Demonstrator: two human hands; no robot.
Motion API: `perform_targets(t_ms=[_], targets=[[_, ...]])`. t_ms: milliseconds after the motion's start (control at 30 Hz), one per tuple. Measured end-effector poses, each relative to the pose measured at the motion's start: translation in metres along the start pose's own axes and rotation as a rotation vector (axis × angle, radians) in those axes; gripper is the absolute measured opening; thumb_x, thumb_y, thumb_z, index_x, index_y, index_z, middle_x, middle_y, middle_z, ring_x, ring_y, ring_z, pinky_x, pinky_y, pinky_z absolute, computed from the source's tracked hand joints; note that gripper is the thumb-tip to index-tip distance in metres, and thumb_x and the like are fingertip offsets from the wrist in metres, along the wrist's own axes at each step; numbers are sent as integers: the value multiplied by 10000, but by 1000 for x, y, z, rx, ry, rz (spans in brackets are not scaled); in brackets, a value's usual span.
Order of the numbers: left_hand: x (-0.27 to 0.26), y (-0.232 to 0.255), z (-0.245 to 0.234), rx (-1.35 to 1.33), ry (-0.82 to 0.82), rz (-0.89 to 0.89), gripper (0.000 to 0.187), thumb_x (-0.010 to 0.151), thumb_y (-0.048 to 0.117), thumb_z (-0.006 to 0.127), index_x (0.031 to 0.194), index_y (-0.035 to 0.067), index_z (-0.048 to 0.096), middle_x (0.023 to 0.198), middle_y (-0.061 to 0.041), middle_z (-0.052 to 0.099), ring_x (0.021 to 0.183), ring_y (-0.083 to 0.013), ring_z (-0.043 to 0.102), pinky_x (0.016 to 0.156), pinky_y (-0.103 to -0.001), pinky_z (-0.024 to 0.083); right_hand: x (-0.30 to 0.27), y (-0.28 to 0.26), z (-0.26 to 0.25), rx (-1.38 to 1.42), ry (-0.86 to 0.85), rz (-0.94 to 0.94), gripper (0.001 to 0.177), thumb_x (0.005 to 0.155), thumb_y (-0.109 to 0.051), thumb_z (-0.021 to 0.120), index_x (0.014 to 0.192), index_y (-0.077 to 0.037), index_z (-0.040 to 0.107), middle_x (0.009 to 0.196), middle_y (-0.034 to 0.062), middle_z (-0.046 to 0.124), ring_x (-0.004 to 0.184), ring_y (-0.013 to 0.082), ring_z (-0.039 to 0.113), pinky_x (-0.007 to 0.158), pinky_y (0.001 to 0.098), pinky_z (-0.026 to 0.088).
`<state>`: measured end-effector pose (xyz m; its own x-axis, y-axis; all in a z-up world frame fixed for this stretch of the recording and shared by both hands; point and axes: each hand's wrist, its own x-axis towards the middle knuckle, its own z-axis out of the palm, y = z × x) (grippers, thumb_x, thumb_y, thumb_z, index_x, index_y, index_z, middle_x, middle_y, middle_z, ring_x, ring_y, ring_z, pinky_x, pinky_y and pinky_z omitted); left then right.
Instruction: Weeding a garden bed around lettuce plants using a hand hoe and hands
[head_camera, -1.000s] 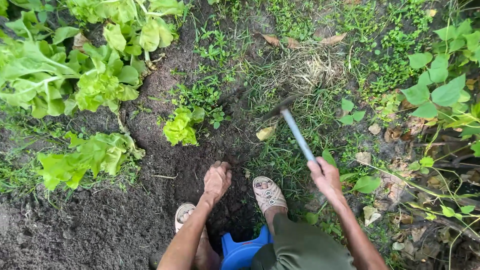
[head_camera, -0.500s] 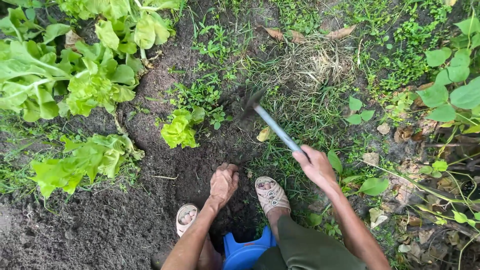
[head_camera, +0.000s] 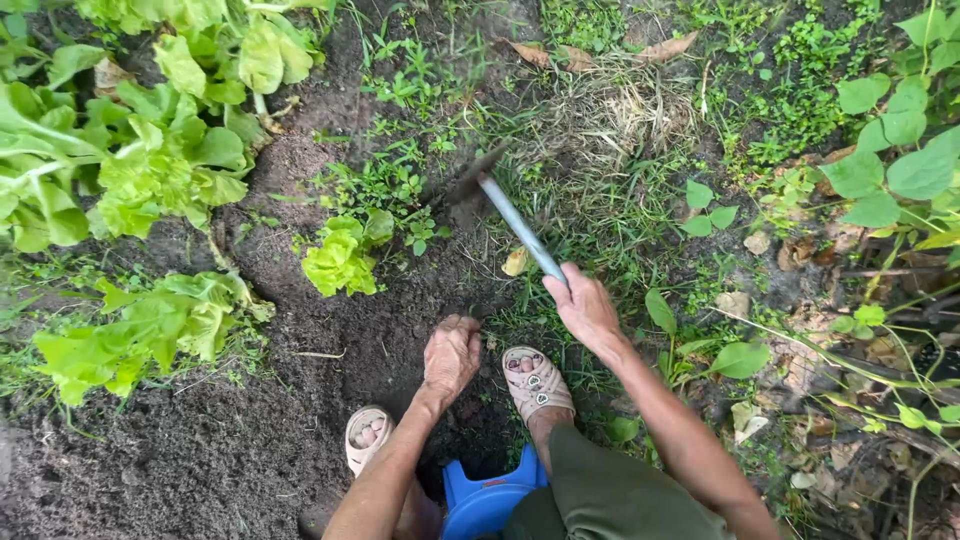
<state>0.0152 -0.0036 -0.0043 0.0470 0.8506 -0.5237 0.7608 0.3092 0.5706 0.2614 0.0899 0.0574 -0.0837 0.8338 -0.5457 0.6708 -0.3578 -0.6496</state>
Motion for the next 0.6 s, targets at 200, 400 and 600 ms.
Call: perform_targets(t_ms=[200, 400, 600], targets=[[-8, -19, 1, 9, -51, -53, 136, 910, 232, 610, 1002, 223, 710, 906, -50, 665, 989, -302, 708, 876, -448, 604, -20, -11, -22, -67, -12, 53, 277, 1009, -399, 600, 989, -129, 654, 679, 151, 659, 667, 339, 669, 654, 454, 492], [-3, -11, 17, -39, -82, -47, 152, 914, 235, 611, 1036, 221, 703, 951, -59, 674, 1025, -315, 704, 890, -470, 598, -11, -65, -11, 305, 284, -264, 286, 1107, -321, 464, 1022, -86, 601, 617, 117, 630, 471, 176, 574, 455, 292, 501], [-9, 6, -13, -64, -74, -25, 135, 911, 213, 613, 1013, 210, 703, 921, -65, 673, 1011, -325, 701, 880, -474, 598, -5, 14, 30, 42, 5, 16, 308, 1054, -372, 526, 985, -90, 627, 678, 166, 648, 591, 298, 632, 551, 432, 480]])
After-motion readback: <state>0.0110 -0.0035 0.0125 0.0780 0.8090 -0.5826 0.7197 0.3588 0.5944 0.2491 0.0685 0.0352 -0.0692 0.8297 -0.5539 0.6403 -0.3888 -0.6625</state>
